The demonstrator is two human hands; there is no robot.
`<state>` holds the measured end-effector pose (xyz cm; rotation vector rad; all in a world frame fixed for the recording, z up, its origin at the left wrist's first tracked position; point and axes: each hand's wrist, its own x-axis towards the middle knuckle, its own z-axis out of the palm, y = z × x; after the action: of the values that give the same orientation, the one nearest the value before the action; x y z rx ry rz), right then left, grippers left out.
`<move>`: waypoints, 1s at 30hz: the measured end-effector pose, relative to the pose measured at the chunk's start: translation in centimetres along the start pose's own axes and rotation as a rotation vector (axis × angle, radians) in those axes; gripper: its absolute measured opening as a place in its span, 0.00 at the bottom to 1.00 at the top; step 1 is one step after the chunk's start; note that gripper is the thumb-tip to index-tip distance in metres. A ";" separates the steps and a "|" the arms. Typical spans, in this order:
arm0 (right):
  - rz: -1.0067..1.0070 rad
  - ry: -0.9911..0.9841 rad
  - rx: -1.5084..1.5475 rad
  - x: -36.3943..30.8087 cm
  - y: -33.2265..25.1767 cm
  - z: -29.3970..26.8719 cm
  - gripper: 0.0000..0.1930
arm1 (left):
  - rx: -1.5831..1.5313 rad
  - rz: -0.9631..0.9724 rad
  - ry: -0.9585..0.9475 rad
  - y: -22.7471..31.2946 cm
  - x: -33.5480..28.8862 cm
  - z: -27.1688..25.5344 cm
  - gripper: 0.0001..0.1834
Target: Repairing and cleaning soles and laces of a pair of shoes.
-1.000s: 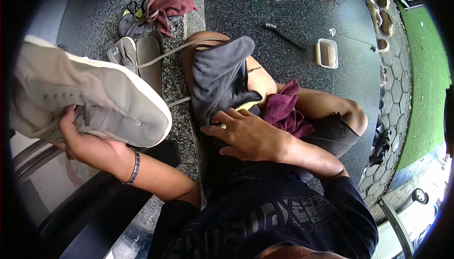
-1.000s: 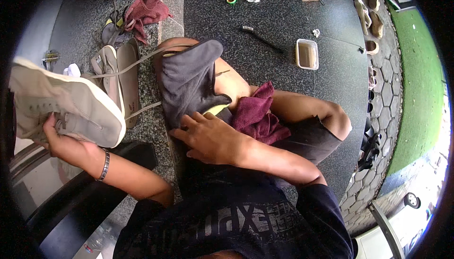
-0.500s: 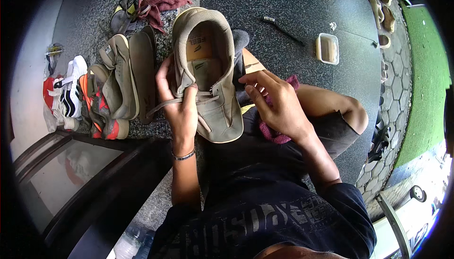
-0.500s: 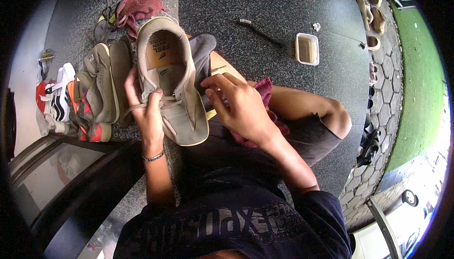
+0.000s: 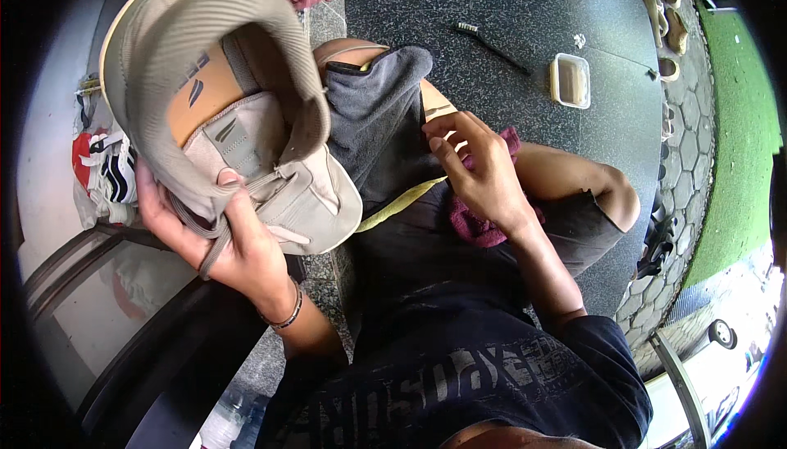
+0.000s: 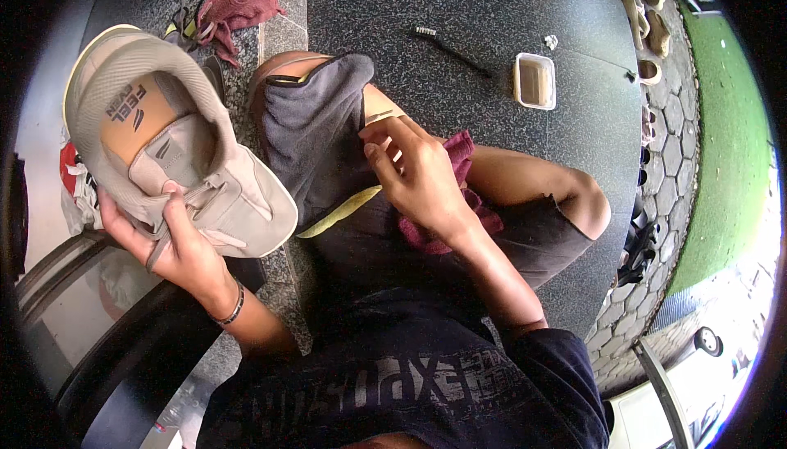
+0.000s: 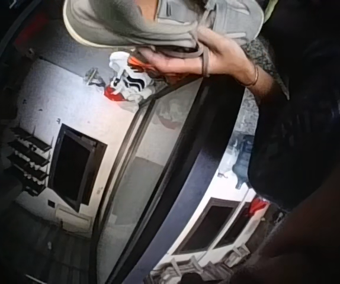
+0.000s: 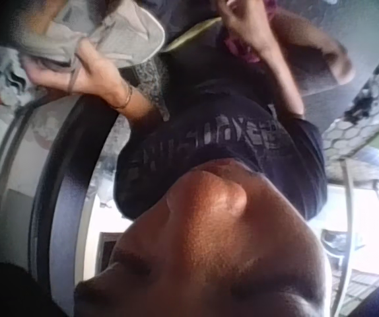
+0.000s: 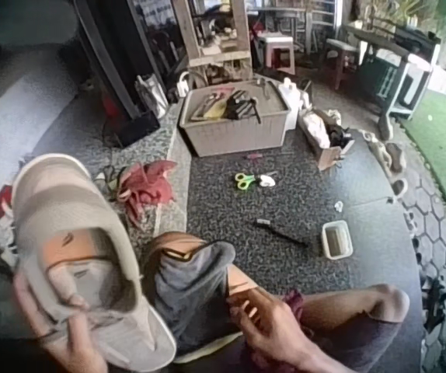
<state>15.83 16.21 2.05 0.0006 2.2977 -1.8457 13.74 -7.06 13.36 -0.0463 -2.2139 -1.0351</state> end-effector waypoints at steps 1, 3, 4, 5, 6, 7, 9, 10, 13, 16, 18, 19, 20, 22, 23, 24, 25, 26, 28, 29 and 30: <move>0.014 0.058 0.032 0.2 0.2 0.1 0.11 | -0.001 0.000 -0.001 -0.2 0.1 -0.3 0.33; 0.012 0.087 -0.083 0.5 1.1 0.3 0.13 | 0.023 -0.065 0.048 -0.8 0.3 -0.6 0.34; 0.009 0.111 -0.196 0.7 1.6 0.5 0.14 | 0.078 -0.032 0.070 -0.7 0.5 -0.6 0.34; -0.025 0.146 -0.246 0.9 1.5 1.4 0.18 | 0.103 0.000 0.088 -0.9 0.8 -1.1 0.35; -0.056 0.136 -0.272 1.4 2.3 1.7 0.16 | 0.133 -0.012 0.075 -1.1 1.0 -1.2 0.35; -0.088 0.125 -0.299 1.7 2.8 1.8 0.15 | 0.164 -0.023 0.061 -1.2 1.1 -1.3 0.35; 0.096 0.225 0.112 1.4 -0.4 1.9 0.12 | 0.126 -0.066 0.085 -1.5 1.3 -2.2 0.33; 0.040 0.272 0.221 1.0 -1.9 0.8 0.12 | 0.084 -0.116 0.102 -1.6 1.3 -2.5 0.32; -0.314 0.479 0.315 -0.3 -6.6 -2.3 0.15 | 0.076 -0.128 0.143 -1.2 1.7 -2.7 0.32; -0.797 0.476 0.048 1.0 -8.2 -1.6 0.19 | 0.113 -0.111 0.212 -2.1 2.5 -3.1 0.33; -0.615 0.224 -0.217 0.5 -9.6 -0.2 0.23 | 0.105 -0.153 0.310 -1.8 3.0 -3.2 0.33; -0.631 0.156 -0.302 0.6 -9.4 1.1 0.24 | 0.105 -0.148 0.311 -1.5 3.3 -3.2 0.33; -0.613 0.064 -0.370 0.7 -8.5 2.9 0.24 | 0.102 -0.135 0.325 -1.5 3.4 -3.3 0.33; -0.651 -0.078 -0.518 0.2 -6.1 6.3 0.18 | 0.114 -0.117 0.342 -1.5 3.4 -3.5 0.33; -0.738 -0.117 -0.592 -0.3 -5.3 7.3 0.16 | 0.063 -0.133 0.324 -1.3 3.5 -3.4 0.33; -0.735 -0.119 -0.594 -0.9 -4.8 7.5 0.16 | 0.007 -0.158 0.299 -1.4 3.3 -2.9 0.32; -0.685 -0.232 -0.442 -1.7 -4.3 7.3 0.15 | 0.006 -0.163 0.298 -1.7 3.1 -2.3 0.32; -0.642 -0.351 -0.278 -2.3 -4.2 6.9 0.14 | -0.050 -0.205 0.261 -1.6 2.7 -2.3 0.33; -0.547 -0.338 -0.197 -2.2 -4.1 5.5 0.14 | -0.171 -0.307 0.234 -1.7 1.8 -1.5 0.35; -0.447 -0.313 -0.125 -2.0 -4.2 4.7 0.14 | -0.268 -0.406 0.178 -1.3 1.3 -1.3 0.37; -0.334 -0.205 -0.064 -1.8 -4.5 4.0 0.13 | -0.319 -0.470 0.131 -1.3 0.5 -0.6 0.37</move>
<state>17.68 11.59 5.90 -0.5865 2.3180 -1.8114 13.28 -8.46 13.09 0.4067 -1.9635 -1.5904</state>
